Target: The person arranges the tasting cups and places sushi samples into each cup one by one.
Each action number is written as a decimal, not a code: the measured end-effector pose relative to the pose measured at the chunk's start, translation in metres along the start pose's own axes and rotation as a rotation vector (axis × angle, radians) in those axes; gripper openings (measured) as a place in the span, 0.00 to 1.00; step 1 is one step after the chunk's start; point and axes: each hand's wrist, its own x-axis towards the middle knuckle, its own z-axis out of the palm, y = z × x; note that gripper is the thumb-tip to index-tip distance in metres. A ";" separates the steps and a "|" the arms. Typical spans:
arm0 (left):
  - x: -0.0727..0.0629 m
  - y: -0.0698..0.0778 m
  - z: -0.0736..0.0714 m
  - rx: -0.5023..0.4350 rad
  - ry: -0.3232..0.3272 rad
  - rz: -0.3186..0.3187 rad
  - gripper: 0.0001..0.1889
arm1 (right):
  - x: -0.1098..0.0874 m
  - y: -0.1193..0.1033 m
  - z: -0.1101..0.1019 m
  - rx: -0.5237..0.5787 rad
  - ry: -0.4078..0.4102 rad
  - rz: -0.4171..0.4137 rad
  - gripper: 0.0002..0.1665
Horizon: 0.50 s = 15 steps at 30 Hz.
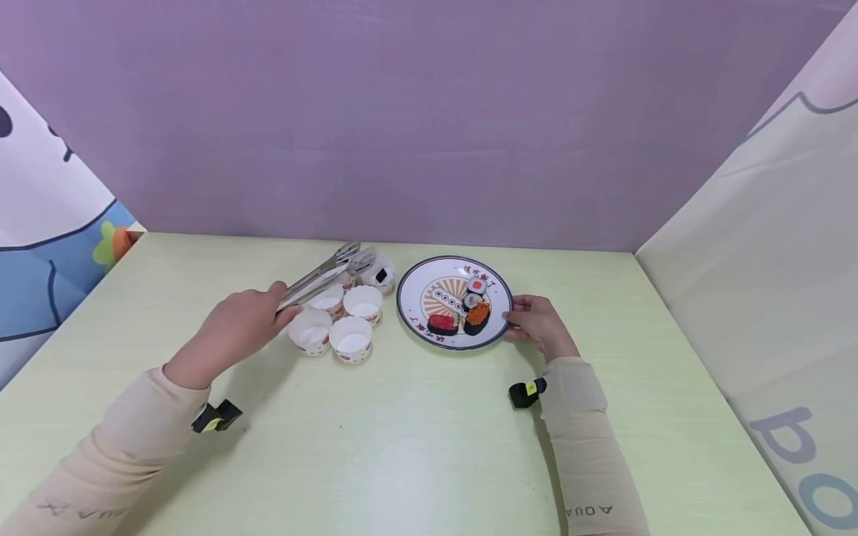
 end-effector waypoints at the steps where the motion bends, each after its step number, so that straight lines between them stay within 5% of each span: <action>1: 0.000 -0.001 0.000 0.001 0.001 -0.003 0.16 | 0.000 0.000 0.000 -0.001 0.001 0.000 0.31; 15: -0.006 -0.012 0.002 0.025 0.031 -0.016 0.17 | 0.001 0.002 0.000 0.008 0.010 0.001 0.31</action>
